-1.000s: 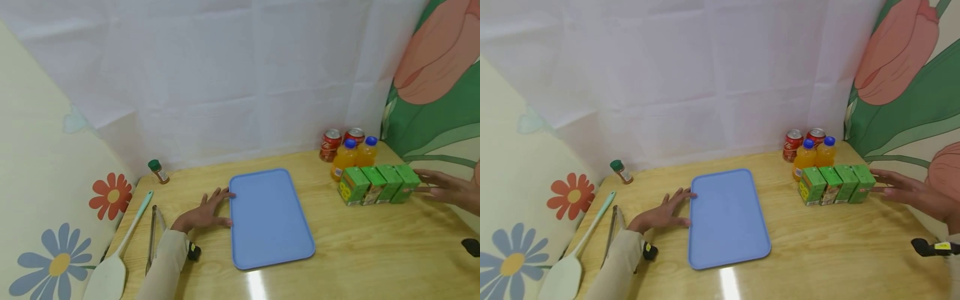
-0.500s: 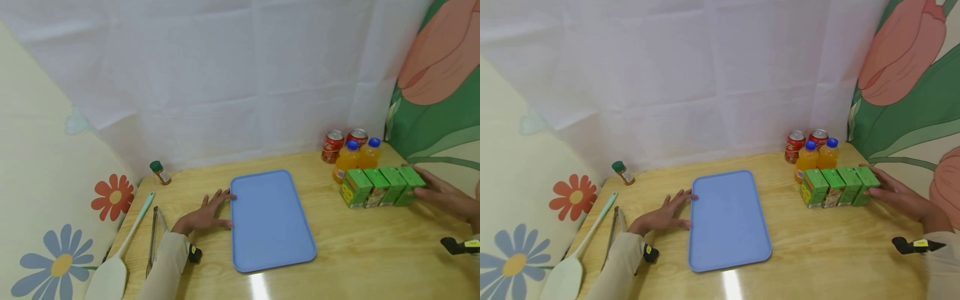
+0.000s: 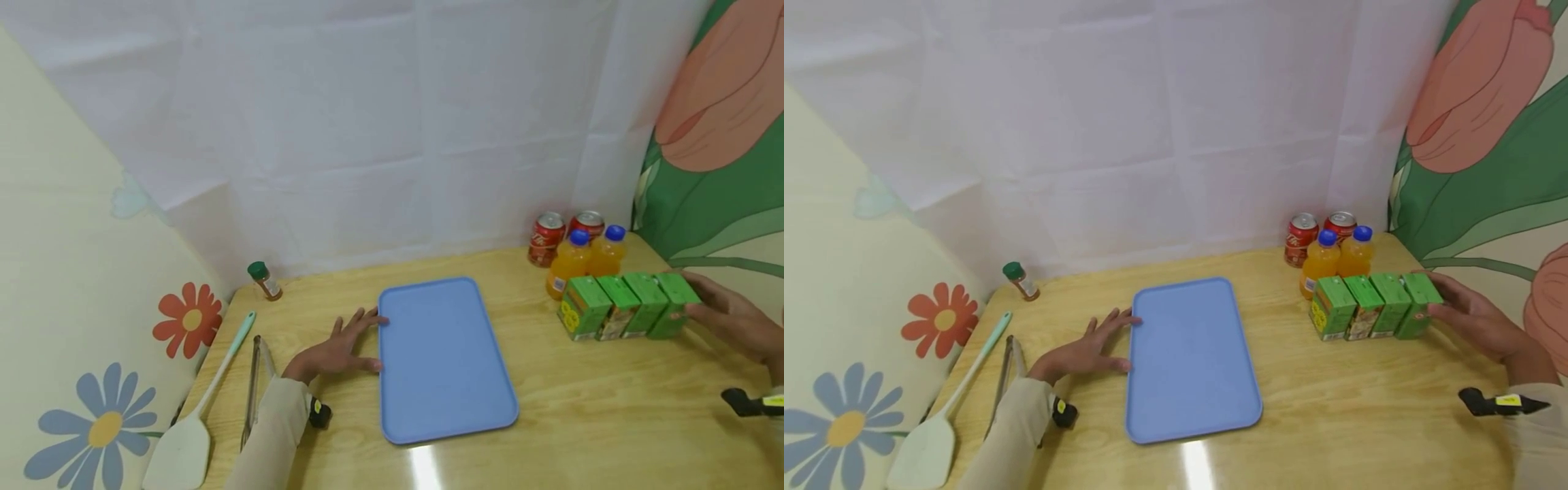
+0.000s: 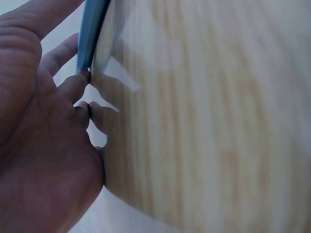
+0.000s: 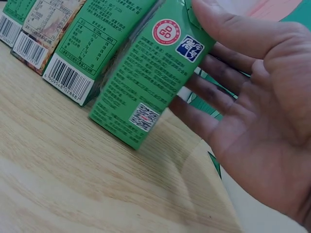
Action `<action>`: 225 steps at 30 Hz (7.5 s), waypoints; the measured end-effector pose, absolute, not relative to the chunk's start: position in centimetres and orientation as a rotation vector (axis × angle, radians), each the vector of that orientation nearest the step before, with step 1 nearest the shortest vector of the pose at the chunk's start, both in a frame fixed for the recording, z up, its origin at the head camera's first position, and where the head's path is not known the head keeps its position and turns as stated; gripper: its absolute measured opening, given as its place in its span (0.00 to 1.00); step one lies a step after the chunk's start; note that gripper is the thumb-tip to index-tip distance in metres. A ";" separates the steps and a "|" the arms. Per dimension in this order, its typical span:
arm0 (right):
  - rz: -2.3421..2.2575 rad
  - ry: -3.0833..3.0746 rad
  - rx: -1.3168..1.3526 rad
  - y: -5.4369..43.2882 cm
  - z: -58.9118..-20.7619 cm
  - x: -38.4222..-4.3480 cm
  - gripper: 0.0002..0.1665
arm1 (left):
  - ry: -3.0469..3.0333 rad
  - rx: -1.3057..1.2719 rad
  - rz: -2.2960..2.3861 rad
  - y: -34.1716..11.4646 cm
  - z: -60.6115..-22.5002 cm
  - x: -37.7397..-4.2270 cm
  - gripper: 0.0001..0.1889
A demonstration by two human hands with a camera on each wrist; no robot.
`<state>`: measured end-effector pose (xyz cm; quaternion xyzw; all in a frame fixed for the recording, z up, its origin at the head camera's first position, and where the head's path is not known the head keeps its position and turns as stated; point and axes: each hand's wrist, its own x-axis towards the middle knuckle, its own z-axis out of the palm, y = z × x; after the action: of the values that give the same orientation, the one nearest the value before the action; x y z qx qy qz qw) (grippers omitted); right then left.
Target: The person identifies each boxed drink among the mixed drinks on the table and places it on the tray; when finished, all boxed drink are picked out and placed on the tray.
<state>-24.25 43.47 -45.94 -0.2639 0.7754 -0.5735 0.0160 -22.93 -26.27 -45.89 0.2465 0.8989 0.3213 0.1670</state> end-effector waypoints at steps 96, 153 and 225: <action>-1.969 2.019 -0.826 0.8 -42.3 -31.5 0.42 | 2.563 0.582 0.958 -25.7 -45.4 -22.1 0.49; -1.752 2.205 -1.156 10.2 -33.2 -30.9 0.39 | 2.583 0.612 0.954 -25.8 -45.8 -22.0 0.48; -1.339 2.904 -0.428 40.5 -41.5 -24.3 0.45 | 2.529 0.521 0.957 -24.8 -46.2 -21.7 0.51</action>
<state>-24.31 40.52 -41.48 -0.1325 0.8993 -0.4146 -0.0421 -21.71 -24.83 -46.20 0.1855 0.9012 0.3409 0.1929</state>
